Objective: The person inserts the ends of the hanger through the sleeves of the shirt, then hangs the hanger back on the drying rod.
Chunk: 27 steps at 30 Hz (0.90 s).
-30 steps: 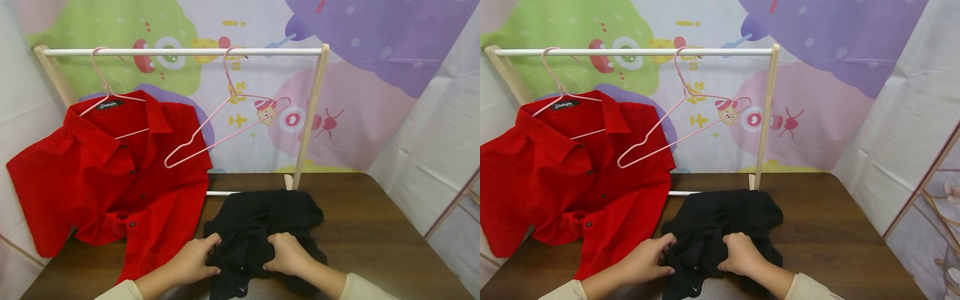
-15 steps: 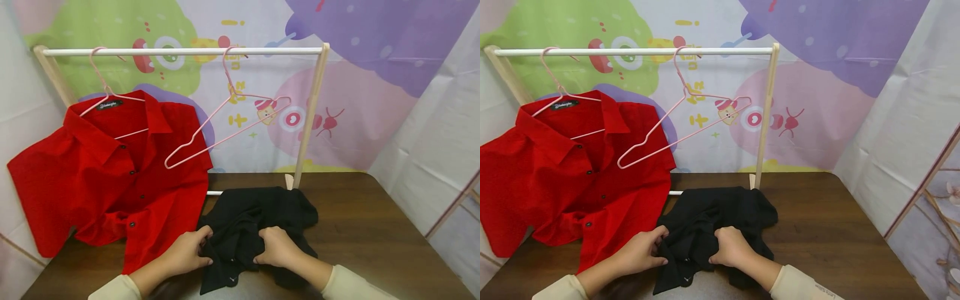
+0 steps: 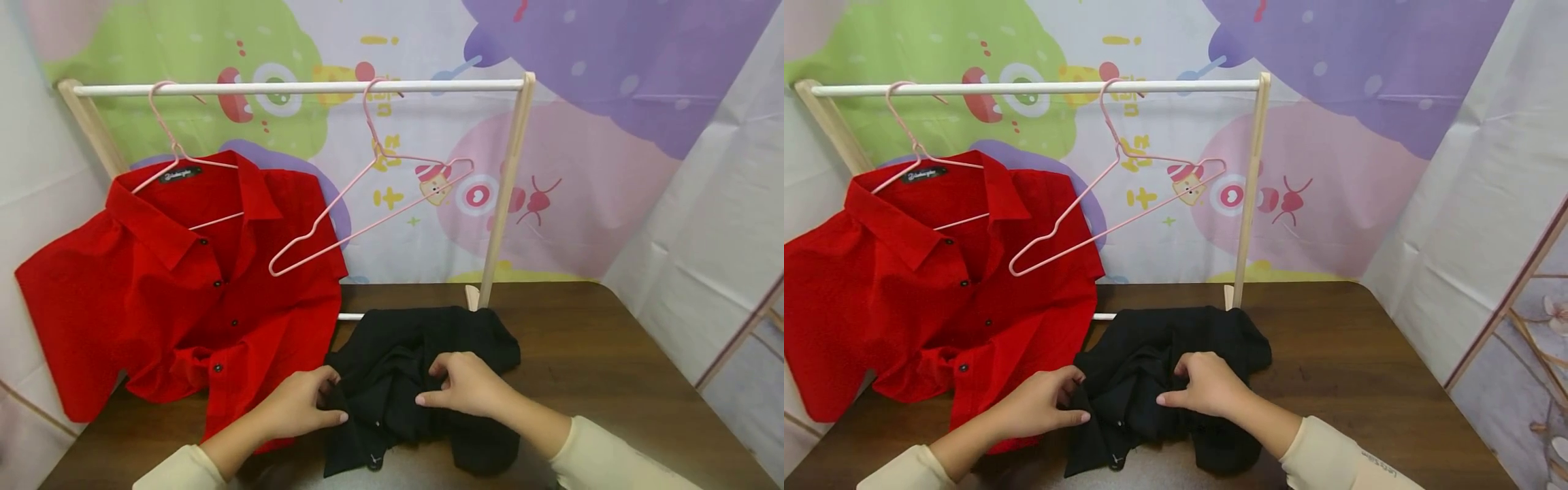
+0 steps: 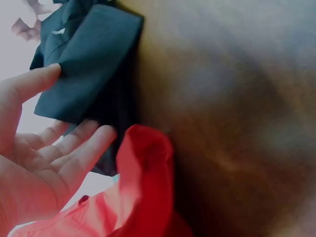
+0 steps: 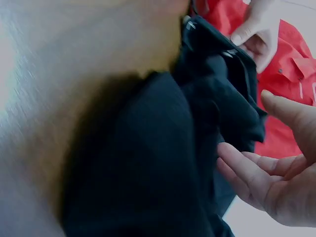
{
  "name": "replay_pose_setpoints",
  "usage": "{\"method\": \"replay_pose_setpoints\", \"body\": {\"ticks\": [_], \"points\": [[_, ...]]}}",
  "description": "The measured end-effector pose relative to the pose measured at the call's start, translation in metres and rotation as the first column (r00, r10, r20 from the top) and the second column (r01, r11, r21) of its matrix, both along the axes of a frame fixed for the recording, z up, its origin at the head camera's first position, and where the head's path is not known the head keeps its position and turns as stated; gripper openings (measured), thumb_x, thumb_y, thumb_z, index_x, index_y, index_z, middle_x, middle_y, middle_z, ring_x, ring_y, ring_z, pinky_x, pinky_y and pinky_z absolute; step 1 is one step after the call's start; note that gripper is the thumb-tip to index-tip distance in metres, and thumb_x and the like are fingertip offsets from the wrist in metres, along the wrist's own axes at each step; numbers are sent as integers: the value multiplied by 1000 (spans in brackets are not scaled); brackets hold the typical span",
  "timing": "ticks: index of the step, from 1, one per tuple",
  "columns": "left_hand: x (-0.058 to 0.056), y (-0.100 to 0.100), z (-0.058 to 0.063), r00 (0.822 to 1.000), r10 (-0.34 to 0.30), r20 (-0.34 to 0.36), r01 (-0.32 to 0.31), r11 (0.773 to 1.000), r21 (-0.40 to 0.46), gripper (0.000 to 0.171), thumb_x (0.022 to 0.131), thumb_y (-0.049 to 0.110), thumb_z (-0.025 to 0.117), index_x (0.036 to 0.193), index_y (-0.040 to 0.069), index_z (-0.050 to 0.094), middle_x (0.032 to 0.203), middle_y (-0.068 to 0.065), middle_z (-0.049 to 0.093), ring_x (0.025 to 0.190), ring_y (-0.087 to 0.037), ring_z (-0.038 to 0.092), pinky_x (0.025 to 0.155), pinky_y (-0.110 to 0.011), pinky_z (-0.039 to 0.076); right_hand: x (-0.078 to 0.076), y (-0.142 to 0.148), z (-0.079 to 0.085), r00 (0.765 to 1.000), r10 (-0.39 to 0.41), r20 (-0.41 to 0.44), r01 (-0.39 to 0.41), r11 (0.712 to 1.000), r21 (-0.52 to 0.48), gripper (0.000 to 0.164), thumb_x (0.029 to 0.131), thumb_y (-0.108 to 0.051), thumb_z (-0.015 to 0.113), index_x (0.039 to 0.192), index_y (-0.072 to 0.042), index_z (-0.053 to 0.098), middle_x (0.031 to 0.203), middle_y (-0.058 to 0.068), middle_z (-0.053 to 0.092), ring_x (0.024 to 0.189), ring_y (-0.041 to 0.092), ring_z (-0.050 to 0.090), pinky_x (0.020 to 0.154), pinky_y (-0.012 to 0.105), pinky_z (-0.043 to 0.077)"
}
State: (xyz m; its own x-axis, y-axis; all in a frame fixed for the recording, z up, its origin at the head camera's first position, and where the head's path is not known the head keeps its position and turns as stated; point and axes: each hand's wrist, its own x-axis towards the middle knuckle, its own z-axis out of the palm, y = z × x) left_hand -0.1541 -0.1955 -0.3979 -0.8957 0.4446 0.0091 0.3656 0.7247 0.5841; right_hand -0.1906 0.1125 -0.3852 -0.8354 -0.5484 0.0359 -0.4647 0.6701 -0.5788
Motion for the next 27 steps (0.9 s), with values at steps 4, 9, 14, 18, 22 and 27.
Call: {"method": "replay_pose_setpoints", "body": {"ticks": [4,9,14,18,22,27], "points": [[-4,-1,8,999,32,-27,-32,999,-6,43,79,34,80,106,5,63,89,1,67,75,-14,62,67,-30,52,-8,7,8,999,-35,-12,34,999,-36,31,84,-24,76,100,1,67,92,7,68,62,6,61,60,26,52],[-13,0,18,996,61,-59,-62,998,-5,38,81,32,78,105,6,64,89,0,66,78,-16,61,72,-32,51,-20,4,12,998,-66,-11,65,997,-36,24,85,-14,74,101,1,64,89,5,67,54,8,60,60,27,52],[-20,-1,25,997,45,-59,-45,999,-2,32,80,27,79,102,6,67,90,-1,66,79,-17,63,73,-33,52,-30,-9,6,989,-106,-105,114,991,76,28,82,-19,78,99,-1,64,86,5,66,71,15,62,71,36,53],[-23,0,26,999,25,-30,-25,1000,-3,30,78,24,80,99,6,69,88,-1,67,75,-13,63,69,-29,52,-35,-17,-1,983,-116,-140,139,975,171,41,79,-29,81,100,1,64,89,10,67,76,22,63,71,39,53],[-25,4,24,999,20,-27,-20,1000,-4,24,78,21,80,95,7,70,84,2,67,72,-10,61,67,-27,51,-37,-19,-4,985,-118,-125,145,963,226,48,74,-32,84,100,1,63,91,12,66,79,25,64,71,39,54],[-26,10,22,995,70,-73,-71,997,-8,8,79,8,75,84,8,68,72,6,64,65,-10,55,62,-29,47,-37,-12,-4,987,-135,-91,153,959,240,33,72,-20,83,88,-1,62,82,8,63,69,20,57,65,37,51]]}}
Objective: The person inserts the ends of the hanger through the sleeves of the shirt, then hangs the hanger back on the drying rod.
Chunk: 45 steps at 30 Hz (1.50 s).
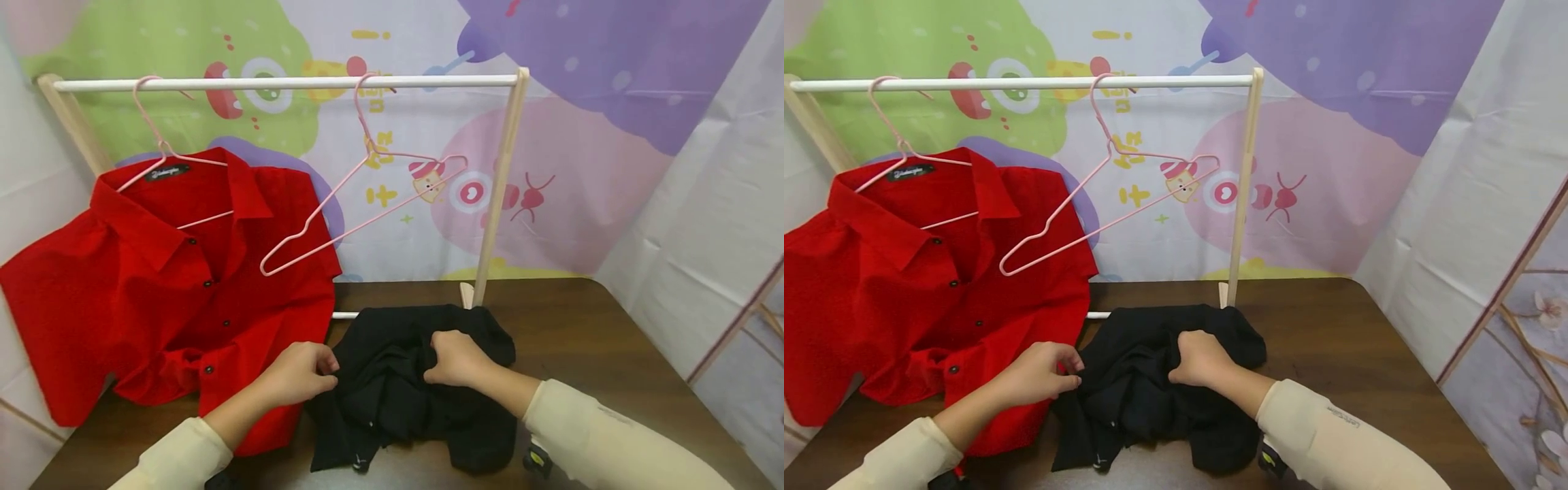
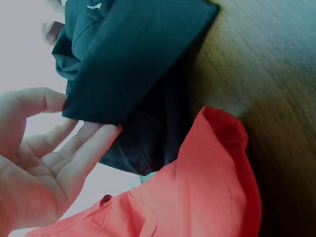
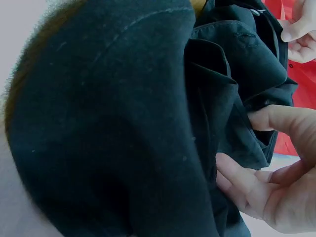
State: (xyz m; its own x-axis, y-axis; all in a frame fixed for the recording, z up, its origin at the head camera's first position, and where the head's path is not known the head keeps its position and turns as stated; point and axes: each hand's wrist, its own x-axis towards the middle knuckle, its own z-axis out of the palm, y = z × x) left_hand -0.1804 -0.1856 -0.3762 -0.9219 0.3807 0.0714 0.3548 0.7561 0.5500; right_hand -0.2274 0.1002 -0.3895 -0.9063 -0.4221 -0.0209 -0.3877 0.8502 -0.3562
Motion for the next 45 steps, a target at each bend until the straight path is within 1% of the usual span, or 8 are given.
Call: {"method": "replay_pose_setpoints", "body": {"ticks": [9,13,18,26,35,40,42,45], "points": [[-4,1,5,993,91,-78,-93,995,-22,8,78,3,71,77,10,68,66,7,61,61,-11,51,58,-30,46,1,16,12,1000,0,29,1,999,-34,32,80,-6,74,110,5,67,109,18,67,95,30,65,79,42,54],[-7,-3,12,988,87,-130,-93,995,-45,4,80,4,70,80,8,72,71,6,65,64,-10,53,62,-31,48,1,24,20,1000,2,19,-2,999,-35,28,82,-1,70,110,4,68,107,17,67,93,29,66,76,42,55],[-10,-5,25,965,91,-244,-111,991,-70,9,80,3,69,85,7,75,76,2,69,65,-12,55,63,-33,49,-2,33,34,995,20,-94,-19,1000,12,23,77,4,67,100,2,71,95,13,69,90,30,66,76,43,55],[-14,0,39,896,85,-435,-129,989,-73,9,80,2,71,88,6,76,80,-3,72,63,-12,58,60,-32,53,-3,49,64,961,56,-272,-39,997,69,20,71,7,65,88,-2,72,81,7,69,77,26,67,69,42,55],[-21,13,55,775,55,-630,-121,991,-62,15,81,3,74,96,5,74,92,-11,72,72,-23,67,67,-39,57,12,63,99,874,76,-479,-34,995,96,25,71,11,64,91,-3,69,79,10,69,64,25,60,55,43,52],[-26,24,67,703,45,-710,-103,994,-38,18,80,3,76,98,5,75,92,-12,73,73,-25,67,67,-39,57,14,69,103,894,91,-439,-38,991,127,34,68,12,68,98,-4,67,81,9,67,65,22,56,56,42,50],[-30,29,69,688,42,-724,-103,994,-40,19,79,4,77,97,5,75,92,-12,73,73,-26,68,66,-39,57,11,71,98,916,97,-391,-43,989,144,36,68,11,69,101,-3,66,85,10,67,69,23,58,58,41,50],[-37,35,69,690,31,-723,-107,992,-60,18,79,4,77,97,5,75,91,-12,72,74,-26,68,67,-39,57,3,72,87,948,101,-301,-55,986,155,42,70,7,72,111,0,63,93,13,69,79,27,64,66,43,54]]}}
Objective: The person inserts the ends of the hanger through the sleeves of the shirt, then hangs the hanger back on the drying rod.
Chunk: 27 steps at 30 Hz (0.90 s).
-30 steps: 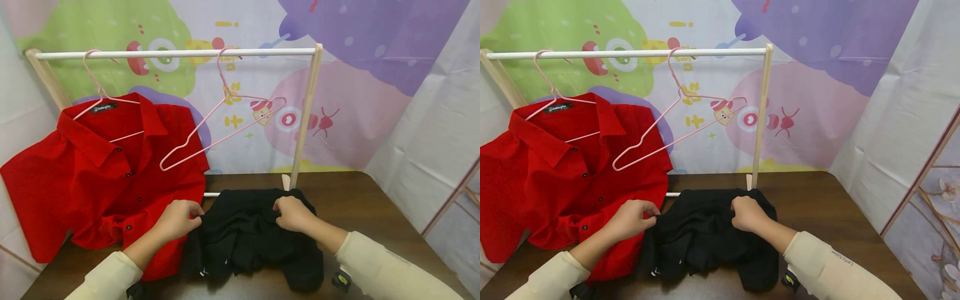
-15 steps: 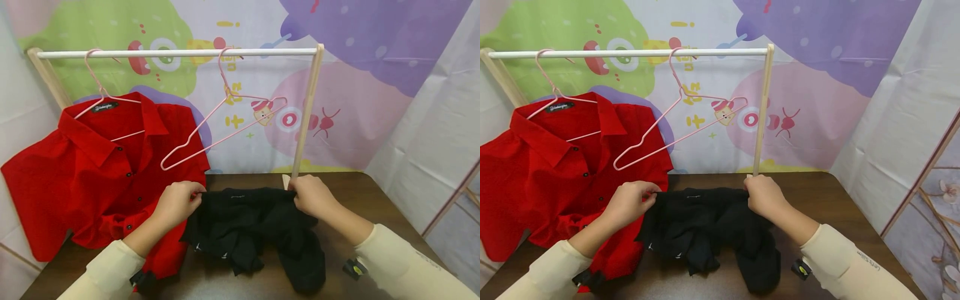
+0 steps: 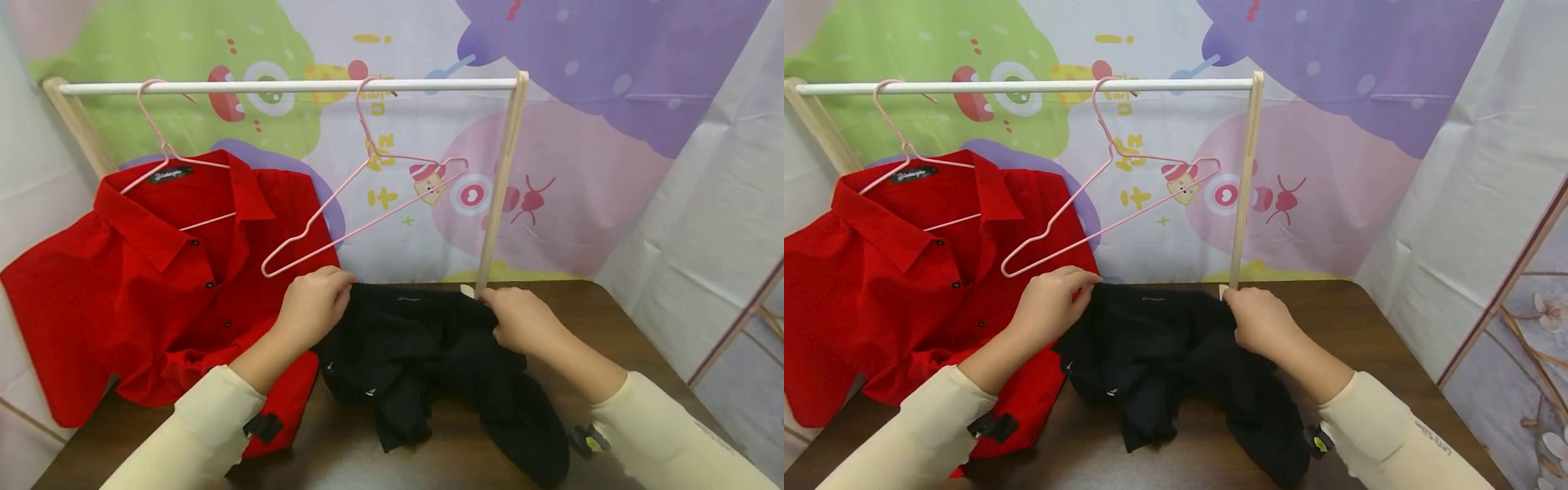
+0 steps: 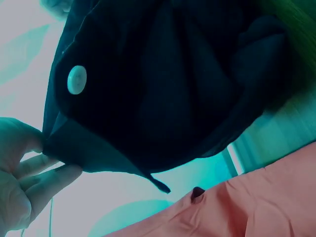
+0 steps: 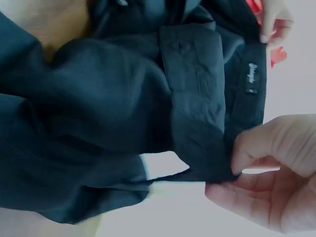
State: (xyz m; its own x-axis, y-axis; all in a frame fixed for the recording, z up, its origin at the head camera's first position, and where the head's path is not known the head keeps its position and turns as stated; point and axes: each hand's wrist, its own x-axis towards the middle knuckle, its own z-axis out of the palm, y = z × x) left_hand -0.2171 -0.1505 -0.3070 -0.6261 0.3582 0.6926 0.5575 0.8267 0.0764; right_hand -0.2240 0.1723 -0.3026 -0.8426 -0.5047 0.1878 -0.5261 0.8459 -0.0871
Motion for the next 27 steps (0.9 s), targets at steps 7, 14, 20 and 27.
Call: {"method": "replay_pose_setpoints", "body": {"ticks": [7,14,20,27], "points": [[-16,13,-4,1000,8,30,-7,999,-32,15,80,5,75,95,7,75,88,-11,72,73,-26,67,65,-39,57,-19,1,-17,986,26,164,-2,989,-145,56,76,-6,76,128,3,56,105,18,68,92,32,65,81,49,53],[-28,16,-4,998,5,60,-3,999,-44,15,82,7,74,97,6,75,91,-12,72,76,-27,68,70,-40,57,-32,-5,-22,970,57,237,21,950,-311,44,86,-7,69,128,3,58,116,22,64,100,34,64,83,48,53],[-35,13,-8,992,14,127,-8,999,-48,16,83,7,73,99,6,75,94,-12,73,80,-27,68,73,-41,56,-34,-2,-15,910,67,409,114,908,-402,35,89,-1,62,123,5,60,112,25,64,60,21,58,55,36,54],[-47,9,-16,971,-34,235,37,999,-7,15,86,5,71,101,6,75,97,-10,73,85,-25,69,81,-40,55,-39,9,0,800,176,574,170,851,-497,42,89,-6,62,127,11,55,119,27,60,90,27,62,61,41,58]]}}
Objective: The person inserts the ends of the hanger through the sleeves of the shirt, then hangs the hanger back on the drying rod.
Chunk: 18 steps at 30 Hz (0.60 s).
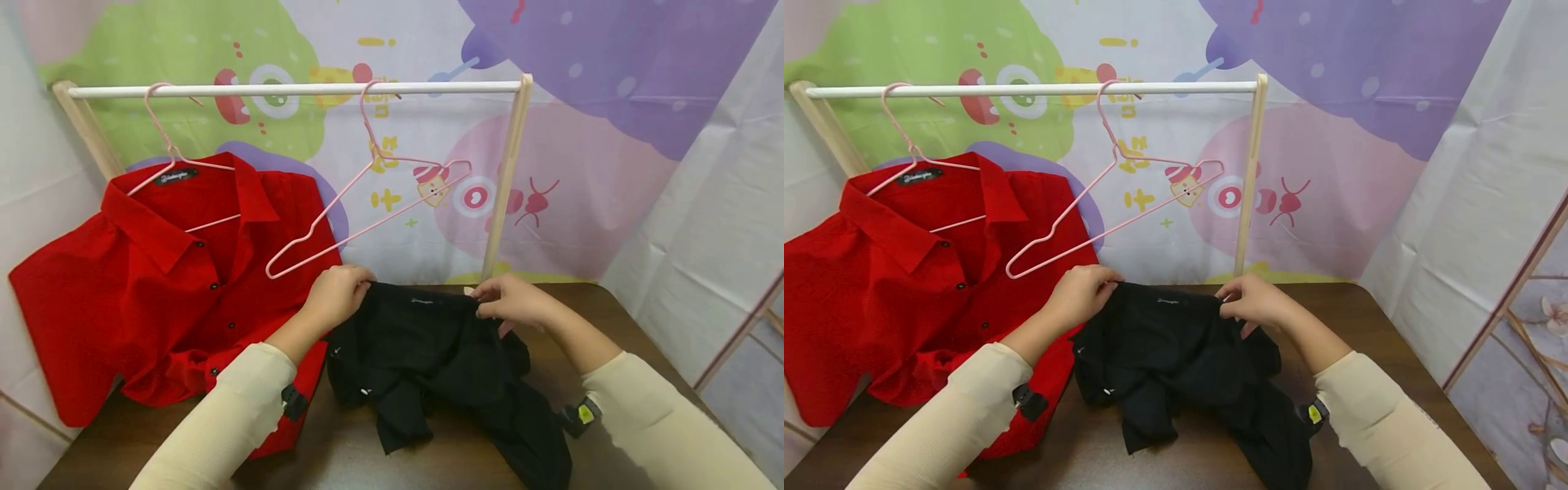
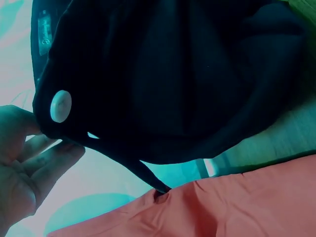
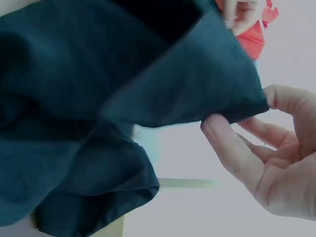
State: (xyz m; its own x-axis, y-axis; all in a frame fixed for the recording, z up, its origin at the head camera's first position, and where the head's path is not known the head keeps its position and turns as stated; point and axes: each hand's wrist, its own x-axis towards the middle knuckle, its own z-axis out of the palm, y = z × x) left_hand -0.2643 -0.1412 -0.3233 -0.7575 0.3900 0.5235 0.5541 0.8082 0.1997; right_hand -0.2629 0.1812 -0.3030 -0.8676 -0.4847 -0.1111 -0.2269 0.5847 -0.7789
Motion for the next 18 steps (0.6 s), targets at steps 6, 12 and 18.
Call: {"method": "replay_pose_setpoints", "body": {"ticks": [6,12,18], "points": [[-3,-1,-4,993,-25,119,19,999,50,16,87,5,70,102,4,74,97,-9,73,85,-22,69,80,-38,55,0,4,4,997,-1,74,6,998,-61,41,91,-8,61,126,13,54,106,20,65,77,24,58,64,42,58],[0,-2,-5,986,-43,160,31,997,77,17,86,7,71,102,3,73,95,-9,73,86,-21,70,80,-37,55,1,6,0,993,-12,116,23,995,-93,40,92,-7,60,126,14,54,102,17,67,73,21,60,66,44,58],[10,-5,1,989,-31,143,21,997,70,17,85,11,73,100,5,73,92,-7,72,81,-20,65,76,-37,54,3,7,-3,990,-22,143,38,993,-113,41,94,-7,59,129,14,51,106,19,65,76,23,61,67,44,58]]}}
